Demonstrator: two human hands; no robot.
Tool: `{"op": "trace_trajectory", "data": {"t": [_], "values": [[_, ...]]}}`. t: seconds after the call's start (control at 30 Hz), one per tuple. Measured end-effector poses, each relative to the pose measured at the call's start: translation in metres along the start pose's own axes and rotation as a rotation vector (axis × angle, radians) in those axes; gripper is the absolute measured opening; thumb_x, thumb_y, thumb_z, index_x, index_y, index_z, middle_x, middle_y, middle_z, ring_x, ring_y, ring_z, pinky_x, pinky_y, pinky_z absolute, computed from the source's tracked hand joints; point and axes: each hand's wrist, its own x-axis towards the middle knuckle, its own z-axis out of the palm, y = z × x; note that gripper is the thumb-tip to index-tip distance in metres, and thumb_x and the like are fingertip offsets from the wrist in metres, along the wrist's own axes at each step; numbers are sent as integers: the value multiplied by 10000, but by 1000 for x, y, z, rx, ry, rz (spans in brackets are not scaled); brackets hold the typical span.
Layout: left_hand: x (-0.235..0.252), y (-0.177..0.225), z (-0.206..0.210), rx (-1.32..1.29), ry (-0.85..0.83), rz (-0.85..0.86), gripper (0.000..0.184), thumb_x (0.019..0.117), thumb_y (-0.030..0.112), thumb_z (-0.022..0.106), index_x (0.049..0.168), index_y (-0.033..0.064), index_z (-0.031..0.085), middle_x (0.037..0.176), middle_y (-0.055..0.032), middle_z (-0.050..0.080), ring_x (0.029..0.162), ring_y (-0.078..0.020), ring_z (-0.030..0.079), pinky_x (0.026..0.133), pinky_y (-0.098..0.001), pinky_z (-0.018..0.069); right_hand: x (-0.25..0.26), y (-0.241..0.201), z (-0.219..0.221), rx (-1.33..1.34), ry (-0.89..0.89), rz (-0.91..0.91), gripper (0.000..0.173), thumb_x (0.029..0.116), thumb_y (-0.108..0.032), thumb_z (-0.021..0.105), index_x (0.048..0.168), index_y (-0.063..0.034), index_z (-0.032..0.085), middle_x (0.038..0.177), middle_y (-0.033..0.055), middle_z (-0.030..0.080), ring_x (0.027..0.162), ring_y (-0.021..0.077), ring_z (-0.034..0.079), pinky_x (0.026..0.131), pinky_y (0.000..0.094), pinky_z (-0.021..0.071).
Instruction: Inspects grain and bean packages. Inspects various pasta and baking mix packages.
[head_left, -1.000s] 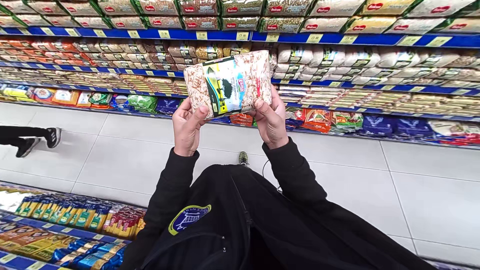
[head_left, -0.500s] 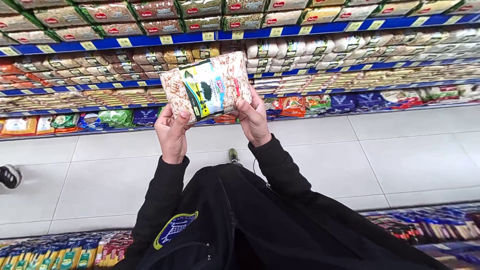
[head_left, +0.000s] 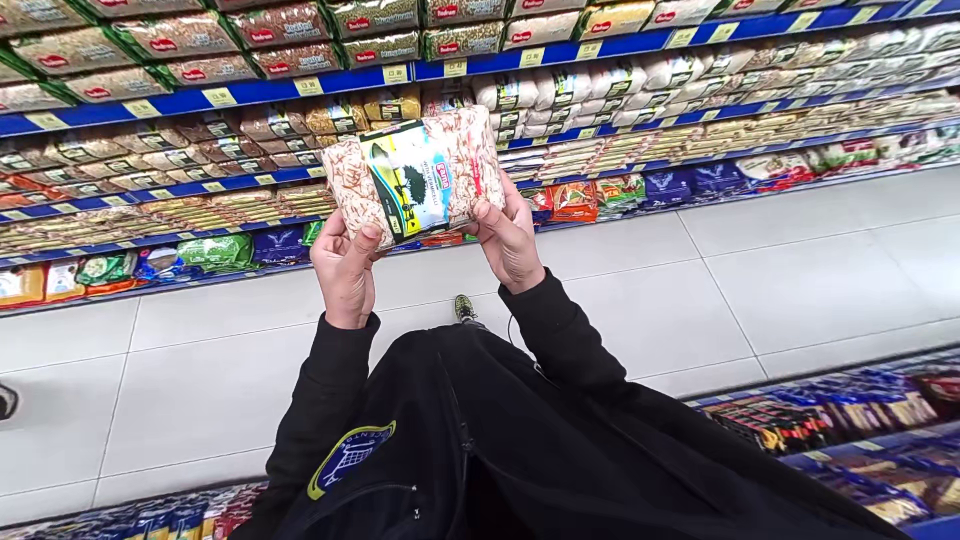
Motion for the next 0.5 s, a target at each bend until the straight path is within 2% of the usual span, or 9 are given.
{"op": "trace_trajectory", "data": {"t": [0.23,0.4,0.5], "values": [[9,-2,-6,-87,-29,-39,491,896,194,789,1289,-14,580,1134,-173,714,974,-282,741,835,-448,642,4,1,2,-38,-8,-7,742,926,-267,762,1541,-118,373,1339,136,617,1119,234,675,918,415,598],[13,-2,-8,-52,-26,-90,433,962,213,703,1289,-21,540,1135,-150,712,982,-271,738,833,-443,643,8,5,1,-83,-19,5,841,880,-319,796,1551,-89,345,1335,150,626,1094,261,692,918,449,608],[13,-10,-7,-51,-6,-124,365,993,177,646,1290,-1,532,1132,-127,720,961,-248,745,793,-419,655,6,15,-3,41,30,31,857,865,-225,802,1545,-47,312,1312,163,614,1082,257,685,926,446,600]]}}
